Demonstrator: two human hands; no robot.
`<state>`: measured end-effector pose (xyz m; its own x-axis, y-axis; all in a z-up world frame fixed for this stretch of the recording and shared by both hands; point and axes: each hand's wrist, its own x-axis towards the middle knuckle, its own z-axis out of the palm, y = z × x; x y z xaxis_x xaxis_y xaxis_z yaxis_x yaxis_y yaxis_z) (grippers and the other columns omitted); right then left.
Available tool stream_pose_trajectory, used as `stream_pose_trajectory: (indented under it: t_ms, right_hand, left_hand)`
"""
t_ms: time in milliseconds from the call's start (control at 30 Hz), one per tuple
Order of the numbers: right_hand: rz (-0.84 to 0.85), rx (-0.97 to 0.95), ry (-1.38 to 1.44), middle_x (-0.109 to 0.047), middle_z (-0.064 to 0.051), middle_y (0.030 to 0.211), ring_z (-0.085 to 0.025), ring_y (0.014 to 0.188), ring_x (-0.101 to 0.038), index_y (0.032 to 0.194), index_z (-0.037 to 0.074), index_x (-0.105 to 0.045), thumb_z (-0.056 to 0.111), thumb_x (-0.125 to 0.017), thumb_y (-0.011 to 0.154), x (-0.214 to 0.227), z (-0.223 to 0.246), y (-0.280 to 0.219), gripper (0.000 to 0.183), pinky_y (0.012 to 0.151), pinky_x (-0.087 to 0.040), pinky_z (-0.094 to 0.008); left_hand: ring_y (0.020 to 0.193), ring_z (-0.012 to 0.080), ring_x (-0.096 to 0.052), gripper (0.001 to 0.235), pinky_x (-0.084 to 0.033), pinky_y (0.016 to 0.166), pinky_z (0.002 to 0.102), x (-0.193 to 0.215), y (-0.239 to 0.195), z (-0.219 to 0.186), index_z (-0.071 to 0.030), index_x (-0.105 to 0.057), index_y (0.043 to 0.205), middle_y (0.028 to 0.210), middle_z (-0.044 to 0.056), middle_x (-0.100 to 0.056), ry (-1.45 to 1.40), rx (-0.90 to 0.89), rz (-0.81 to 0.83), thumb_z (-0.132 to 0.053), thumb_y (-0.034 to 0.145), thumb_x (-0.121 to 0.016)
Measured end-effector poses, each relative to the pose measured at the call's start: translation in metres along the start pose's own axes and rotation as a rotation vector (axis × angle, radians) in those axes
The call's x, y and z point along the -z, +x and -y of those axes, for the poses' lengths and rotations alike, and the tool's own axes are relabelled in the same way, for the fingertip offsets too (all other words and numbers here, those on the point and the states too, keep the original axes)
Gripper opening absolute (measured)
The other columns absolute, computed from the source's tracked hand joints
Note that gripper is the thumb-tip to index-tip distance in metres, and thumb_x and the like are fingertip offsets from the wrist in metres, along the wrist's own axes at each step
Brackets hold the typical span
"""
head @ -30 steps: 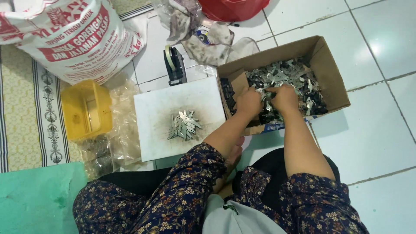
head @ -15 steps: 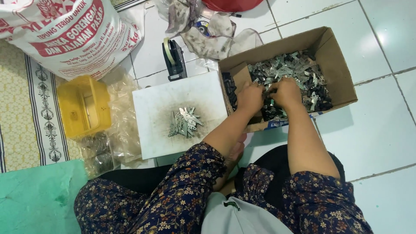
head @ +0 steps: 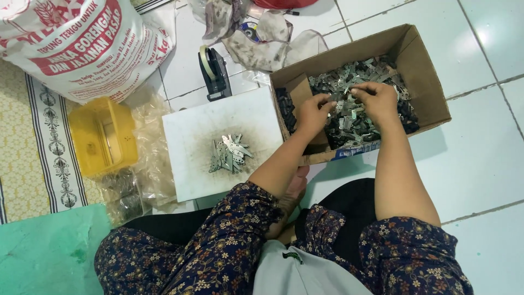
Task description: Assembling small metal components by hand on a white board while sitting on the floor.
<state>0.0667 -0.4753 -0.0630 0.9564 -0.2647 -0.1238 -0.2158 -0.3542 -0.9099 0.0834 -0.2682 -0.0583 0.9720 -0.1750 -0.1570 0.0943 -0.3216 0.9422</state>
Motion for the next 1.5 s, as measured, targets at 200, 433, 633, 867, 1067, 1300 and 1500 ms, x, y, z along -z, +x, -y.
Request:
stream_pose_trajectory:
  t_ms: [200, 433, 633, 867, 1067, 1300, 1500]
  right_hand:
    - [0.193, -0.1, -0.03, -0.074, -0.023, 0.097, -0.031, 0.089, -0.07, 0.103, 0.005, -0.08, 0.011, -0.092, 0.075, -0.012, 0.025, -0.011, 0.032, 0.072, -0.055, -0.042]
    - [0.163, -0.115, 0.057, -0.072, -0.024, 0.093, -0.028, 0.086, -0.071, 0.102, 0.0, -0.076, 0.005, -0.086, 0.083, -0.014, -0.001, 0.004, 0.022, 0.067, -0.057, -0.038]
    - [0.114, -0.143, 0.083, -0.072, -0.017, 0.09, -0.024, 0.081, -0.072, 0.104, 0.004, -0.077, 0.01, -0.083, 0.088, -0.017, -0.007, 0.006, 0.018, 0.057, -0.058, -0.036]
    - [0.155, -0.276, 0.294, -0.073, -0.011, 0.091, -0.017, 0.078, -0.074, 0.106, 0.001, -0.07, 0.014, -0.077, 0.093, -0.018, 0.008, 0.001, 0.02, 0.067, -0.062, -0.028]
    - [0.108, -0.259, 0.318, -0.073, -0.008, 0.093, -0.014, 0.083, -0.072, 0.105, 0.002, -0.072, 0.021, -0.079, 0.096, -0.028, 0.003, 0.003, 0.022, 0.067, -0.063, -0.028]
    - [0.012, -0.184, 0.392, -0.073, -0.012, 0.097, -0.018, 0.094, -0.074, 0.109, 0.001, -0.073, 0.023, -0.085, 0.095, -0.04, 0.042, -0.018, 0.028, 0.072, -0.066, -0.036]
    - [0.111, -0.16, 0.466, -0.072, -0.008, 0.089, -0.015, 0.077, -0.074, 0.113, 0.004, -0.071, 0.015, -0.084, 0.09, -0.072, 0.103, -0.067, 0.029, 0.059, -0.059, -0.023]
  left_hand:
    - [0.106, 0.0341, -0.07, 0.05, -0.061, 0.084, 0.043, -0.011, 0.031, 0.037, 0.001, -0.068, 0.126, 0.108, 0.023, -0.072, -0.195, 0.136, -0.025, -0.033, 0.091, -0.081]
    - [0.106, 0.0328, -0.071, 0.044, -0.064, 0.078, 0.037, -0.005, 0.028, 0.024, -0.002, -0.07, 0.124, 0.11, 0.023, -0.073, -0.25, 0.187, -0.042, -0.035, 0.096, -0.073]
    - [0.103, 0.0309, -0.072, 0.038, -0.065, 0.08, 0.037, -0.008, 0.03, 0.029, -0.004, -0.07, 0.125, 0.113, 0.022, -0.073, -0.312, 0.206, -0.03, -0.029, 0.096, -0.074]
    - [0.126, 0.0431, -0.056, 0.06, -0.056, 0.099, 0.048, -0.005, 0.02, 0.01, 0.011, -0.049, 0.143, 0.135, 0.039, -0.053, -0.638, 0.22, 0.065, -0.013, 0.094, -0.075]
    - [0.117, 0.0392, -0.062, 0.057, -0.061, 0.092, 0.046, -0.009, 0.024, 0.017, 0.009, -0.059, 0.134, 0.127, 0.034, -0.056, -0.629, 0.219, 0.039, -0.012, 0.087, -0.084]
    - [0.106, 0.0347, -0.067, 0.056, -0.065, 0.084, 0.044, 0.028, -0.006, -0.04, 0.01, -0.063, 0.129, 0.113, 0.029, -0.062, -0.543, 0.178, -0.081, -0.016, 0.084, -0.085]
    - [0.093, 0.0237, -0.068, 0.049, -0.064, 0.072, 0.036, 0.083, -0.053, -0.022, 0.002, -0.071, 0.115, 0.102, 0.021, -0.071, -0.546, 0.13, -0.171, -0.018, 0.076, -0.093]
